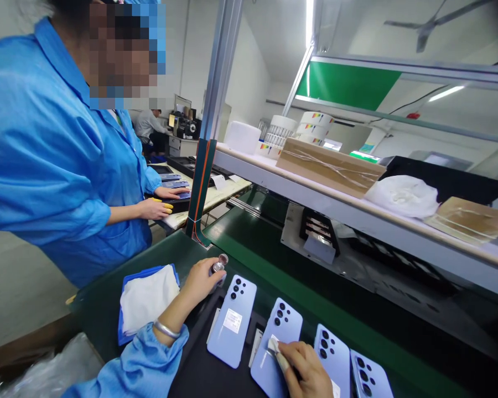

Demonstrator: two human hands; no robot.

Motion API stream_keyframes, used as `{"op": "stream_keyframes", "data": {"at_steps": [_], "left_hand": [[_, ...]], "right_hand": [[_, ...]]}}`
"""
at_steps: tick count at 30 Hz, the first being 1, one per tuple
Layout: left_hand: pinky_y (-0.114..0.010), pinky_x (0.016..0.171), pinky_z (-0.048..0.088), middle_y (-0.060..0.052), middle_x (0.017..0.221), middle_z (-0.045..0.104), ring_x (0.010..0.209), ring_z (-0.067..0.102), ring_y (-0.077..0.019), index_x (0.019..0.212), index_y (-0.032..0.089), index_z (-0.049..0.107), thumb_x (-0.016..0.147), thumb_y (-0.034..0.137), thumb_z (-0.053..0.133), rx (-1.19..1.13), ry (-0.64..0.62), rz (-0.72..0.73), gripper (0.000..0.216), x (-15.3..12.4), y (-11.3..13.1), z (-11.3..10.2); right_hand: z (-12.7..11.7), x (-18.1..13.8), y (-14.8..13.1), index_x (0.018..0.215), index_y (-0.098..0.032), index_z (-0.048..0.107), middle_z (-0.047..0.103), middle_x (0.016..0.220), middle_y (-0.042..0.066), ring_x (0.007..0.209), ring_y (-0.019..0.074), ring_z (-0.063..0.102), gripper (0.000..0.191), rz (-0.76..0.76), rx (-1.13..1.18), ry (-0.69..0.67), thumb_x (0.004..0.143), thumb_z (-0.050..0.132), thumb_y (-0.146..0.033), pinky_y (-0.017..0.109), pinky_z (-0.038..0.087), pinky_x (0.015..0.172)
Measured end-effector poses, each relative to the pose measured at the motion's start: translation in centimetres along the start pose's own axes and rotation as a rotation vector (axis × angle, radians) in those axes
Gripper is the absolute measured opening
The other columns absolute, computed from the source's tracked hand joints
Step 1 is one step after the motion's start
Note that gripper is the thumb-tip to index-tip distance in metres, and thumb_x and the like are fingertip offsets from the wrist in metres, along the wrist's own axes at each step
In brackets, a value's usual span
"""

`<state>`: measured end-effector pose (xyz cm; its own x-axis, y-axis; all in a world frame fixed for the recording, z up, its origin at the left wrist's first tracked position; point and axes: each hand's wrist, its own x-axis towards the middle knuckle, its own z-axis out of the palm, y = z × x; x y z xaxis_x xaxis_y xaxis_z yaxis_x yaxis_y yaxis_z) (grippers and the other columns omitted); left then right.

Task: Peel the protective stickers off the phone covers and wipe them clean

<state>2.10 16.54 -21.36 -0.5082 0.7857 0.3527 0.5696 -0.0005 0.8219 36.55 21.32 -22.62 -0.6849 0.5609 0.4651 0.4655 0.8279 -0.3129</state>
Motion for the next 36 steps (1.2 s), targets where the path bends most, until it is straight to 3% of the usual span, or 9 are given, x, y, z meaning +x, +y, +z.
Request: {"op": "stream_keyframes", "data": {"at_steps": [12,18,21,24,26,29,33,36], "left_hand": [[-0.035,0.090,0.045,-0.007,0.106,0.070,0.101,0.063,-0.0257,0.109,0.020,0.067,0.082,0.029,0.065,0.038,0.005,-0.016,0.028,-0.1,0.3,0.0],[-0.043,0.104,0.040,-0.013,0.130,0.060,0.121,0.054,-0.0293,0.129,0.017,0.057,0.082,0.030,0.065,0.037,0.040,-0.009,0.049,-0.5,1.0,-0.3],[-0.044,0.107,0.037,-0.013,0.133,0.057,0.125,0.049,-0.0297,0.131,0.019,0.055,0.084,0.030,0.061,0.040,0.053,0.031,0.048,-2.9,2.9,-1.6],[-0.038,0.094,0.047,-0.007,0.111,0.066,0.106,0.060,-0.0266,0.109,0.028,0.066,0.089,0.031,0.057,0.021,-0.082,0.098,0.022,-7.3,4.6,-2.4],[-0.034,0.084,0.050,-0.006,0.100,0.068,0.094,0.064,-0.0253,0.104,0.030,0.067,0.088,0.034,0.059,0.013,-0.254,0.155,0.018,-10.6,4.8,-2.0],[-0.036,0.075,0.053,-0.006,0.095,0.067,0.087,0.063,-0.0278,0.101,0.033,0.066,0.077,0.038,0.068,0.099,-0.335,0.239,0.024,-14.7,3.4,0.0],[-0.048,0.091,0.052,-0.013,0.116,0.066,0.101,0.060,-0.0363,0.115,0.033,0.065,0.080,0.047,0.066,0.183,-0.296,0.309,0.038,-16.6,0.7,2.3],[-0.052,0.103,0.047,-0.011,0.135,0.059,0.124,0.051,-0.0385,0.125,0.035,0.062,0.091,0.040,0.053,0.196,-0.409,0.317,0.035,-16.2,0.1,2.5]], "right_hand": [[-0.6,1.4,-1.2,0.102,-0.030,0.073,0.072,0.086,0.005,0.079,0.0228,0.069,0.019,-0.003,0.016,0.031,0.091,0.060,-0.037,0.034,0.057,0.071],[-1.0,7.8,-5.3,0.091,-0.025,0.072,0.069,0.082,0.005,0.075,0.0213,0.065,0.025,0.097,0.146,-0.029,0.095,0.053,-0.040,0.033,0.050,0.072],[0.3,12.5,-7.7,0.089,-0.022,0.072,0.068,0.083,0.005,0.080,0.0210,0.063,0.021,0.064,0.147,-0.021,0.094,0.054,-0.034,0.032,0.045,0.075],[2.4,16.8,-9.7,0.090,-0.023,0.073,0.068,0.084,0.004,0.083,0.0194,0.062,0.016,0.029,0.063,-0.011,0.091,0.058,-0.025,0.030,0.041,0.078],[4.0,18.9,-10.7,0.092,-0.025,0.074,0.069,0.086,0.003,0.085,0.0183,0.061,0.015,0.020,-0.043,-0.045,0.090,0.060,-0.022,0.029,0.038,0.078],[5.7,20.7,-11.6,0.090,-0.028,0.076,0.069,0.087,0.002,0.086,0.0181,0.059,0.014,-0.002,-0.171,-0.111,0.089,0.063,-0.022,0.030,0.034,0.076],[6.7,21.3,-11.8,0.088,-0.029,0.076,0.069,0.087,0.002,0.087,0.0191,0.058,0.016,-0.040,-0.209,-0.153,0.086,0.063,-0.019,0.031,0.031,0.075],[6.7,21.2,-11.7,0.088,-0.029,0.076,0.069,0.087,0.003,0.088,0.0193,0.058,0.018,-0.058,-0.221,-0.164,0.086,0.062,-0.018,0.032,0.029,0.075]]}}
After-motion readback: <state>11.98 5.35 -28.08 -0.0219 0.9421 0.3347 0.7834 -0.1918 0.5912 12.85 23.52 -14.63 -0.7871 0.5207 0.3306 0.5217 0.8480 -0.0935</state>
